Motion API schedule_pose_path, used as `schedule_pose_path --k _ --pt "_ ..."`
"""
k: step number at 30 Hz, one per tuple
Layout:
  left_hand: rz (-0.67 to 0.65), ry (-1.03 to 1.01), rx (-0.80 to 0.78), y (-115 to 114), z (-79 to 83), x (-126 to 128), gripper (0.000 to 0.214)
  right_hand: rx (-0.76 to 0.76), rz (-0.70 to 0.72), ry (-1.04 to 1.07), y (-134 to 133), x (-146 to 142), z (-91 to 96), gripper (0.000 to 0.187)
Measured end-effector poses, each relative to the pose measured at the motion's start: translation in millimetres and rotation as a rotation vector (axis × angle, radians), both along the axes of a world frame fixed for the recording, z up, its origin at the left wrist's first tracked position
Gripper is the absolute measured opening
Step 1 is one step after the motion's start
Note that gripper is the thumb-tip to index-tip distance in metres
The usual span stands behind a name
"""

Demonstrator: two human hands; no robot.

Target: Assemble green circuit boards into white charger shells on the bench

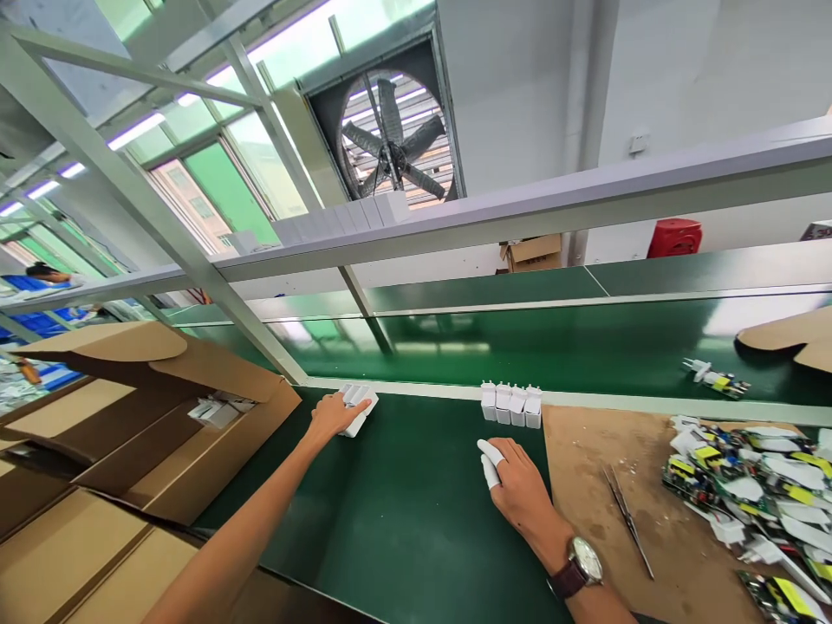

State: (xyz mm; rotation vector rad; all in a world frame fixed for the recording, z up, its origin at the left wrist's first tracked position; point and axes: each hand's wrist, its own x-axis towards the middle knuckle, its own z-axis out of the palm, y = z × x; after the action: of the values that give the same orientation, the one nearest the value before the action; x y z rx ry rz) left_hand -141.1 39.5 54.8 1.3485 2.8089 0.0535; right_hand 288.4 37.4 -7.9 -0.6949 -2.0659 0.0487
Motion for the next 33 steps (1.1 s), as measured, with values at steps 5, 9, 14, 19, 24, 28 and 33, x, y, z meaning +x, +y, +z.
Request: schedule_pose_path --k 5,9,14,19,24,28,33 --pt "-0.042 -0.025 0.003 9 -12.9 45 0.080 -0.010 -0.007 -0.015 0 2 -0.5 0.035" --pt "-0.017 -0.027 0.041 6 -21.2 65 0.083 0.017 -0.003 -0.001 1 3 2.1 0.035" --pt "-0.167 -0.022 0.129 -4 3.1 54 0.074 0.067 0.006 -0.004 -2 3 9.3 0.032" --pt "-0.477 -0.033 0.054 -26 27.9 38 0.039 0.093 0.033 -0.008 -8 3 18.6 0.033" --pt "-0.621 0.003 0.041 -44 27.3 56 0.009 0.109 0.041 -0.009 -10 2 17.3 0.038" --pt "-0.826 -0.157 0.141 -34 45.0 101 0.020 0.074 0.048 -0.008 -9 1 12.0 0.034" --pt "-1.037 -0.410 0.246 -6 49.2 181 0.014 -0.014 -0.004 0.021 -7 2 9.6 0.027"
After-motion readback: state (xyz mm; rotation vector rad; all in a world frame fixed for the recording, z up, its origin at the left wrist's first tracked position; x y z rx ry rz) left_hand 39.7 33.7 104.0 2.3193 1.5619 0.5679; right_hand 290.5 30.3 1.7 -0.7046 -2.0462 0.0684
